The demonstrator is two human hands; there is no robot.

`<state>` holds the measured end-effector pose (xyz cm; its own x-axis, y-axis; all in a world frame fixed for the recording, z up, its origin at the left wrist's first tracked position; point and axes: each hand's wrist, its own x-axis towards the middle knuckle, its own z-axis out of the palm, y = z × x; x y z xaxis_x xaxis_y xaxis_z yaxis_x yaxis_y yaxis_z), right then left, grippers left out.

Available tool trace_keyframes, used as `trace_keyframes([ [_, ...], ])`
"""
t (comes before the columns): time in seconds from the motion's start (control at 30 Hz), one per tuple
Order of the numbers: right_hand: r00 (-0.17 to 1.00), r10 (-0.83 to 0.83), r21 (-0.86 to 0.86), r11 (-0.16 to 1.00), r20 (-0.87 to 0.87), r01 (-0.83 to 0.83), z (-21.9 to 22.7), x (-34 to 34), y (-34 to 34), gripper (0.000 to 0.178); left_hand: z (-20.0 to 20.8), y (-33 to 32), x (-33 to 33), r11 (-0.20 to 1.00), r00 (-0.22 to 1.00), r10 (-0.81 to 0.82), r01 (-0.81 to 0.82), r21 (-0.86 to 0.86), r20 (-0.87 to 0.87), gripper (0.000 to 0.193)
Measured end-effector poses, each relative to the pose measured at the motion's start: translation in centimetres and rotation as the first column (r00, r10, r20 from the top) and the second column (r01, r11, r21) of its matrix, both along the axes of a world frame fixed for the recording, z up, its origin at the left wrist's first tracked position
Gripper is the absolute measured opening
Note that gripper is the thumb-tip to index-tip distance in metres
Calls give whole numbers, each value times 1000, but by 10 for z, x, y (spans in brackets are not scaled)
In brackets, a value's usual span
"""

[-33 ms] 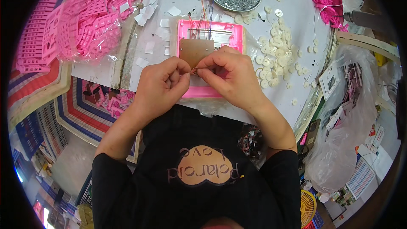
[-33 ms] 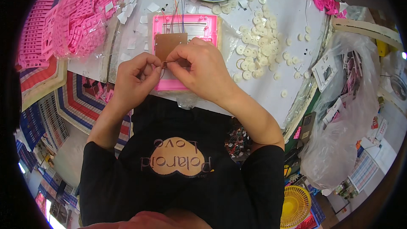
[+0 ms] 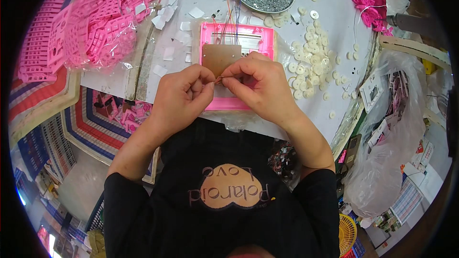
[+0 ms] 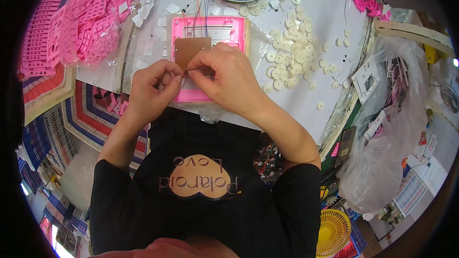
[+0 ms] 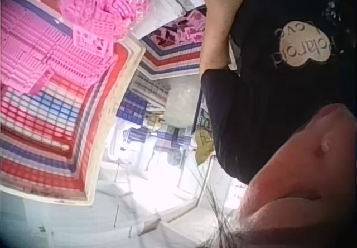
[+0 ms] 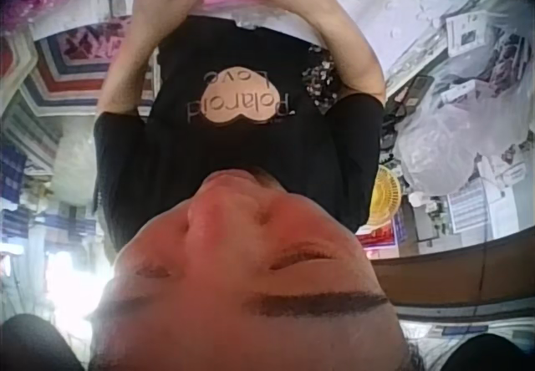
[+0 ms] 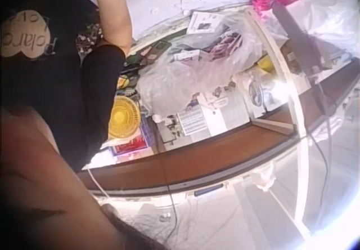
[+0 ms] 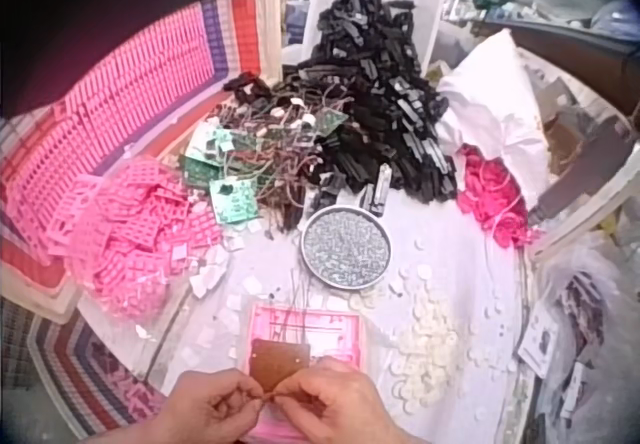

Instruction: Assembling a pink toy piggy bank by installing electronic components and plastic parts.

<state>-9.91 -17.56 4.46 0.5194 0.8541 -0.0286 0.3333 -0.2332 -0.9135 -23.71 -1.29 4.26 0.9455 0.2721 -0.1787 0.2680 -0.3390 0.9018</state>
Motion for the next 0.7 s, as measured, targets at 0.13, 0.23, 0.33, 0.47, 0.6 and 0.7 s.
trace_keyframes([
  [0.13,998,-60,96,994,20,58,-6,-2,3,8,0,0,0,1000,1000,1,-1,-3,1,2],
  [0.23,987,-68,113,992,146,52,-5,-2,4,13,0,1,-1,996,999,-7,3,-84,-46,3],
  [0.33,896,-102,200,980,432,15,-4,-4,9,20,-6,-6,-1,939,996,84,-91,-331,-36,2],
  [0.47,929,-80,203,979,361,6,-1,-13,1,21,-9,-15,-2,923,991,136,-125,-364,6,4],
  [0.6,986,-136,155,981,99,119,-2,-24,-6,17,-10,-19,-4,969,990,128,-112,-223,60,7],
  [0.7,986,-164,110,980,-15,164,-5,-29,-9,17,-4,-17,-2,985,994,93,-83,-153,61,7],
])
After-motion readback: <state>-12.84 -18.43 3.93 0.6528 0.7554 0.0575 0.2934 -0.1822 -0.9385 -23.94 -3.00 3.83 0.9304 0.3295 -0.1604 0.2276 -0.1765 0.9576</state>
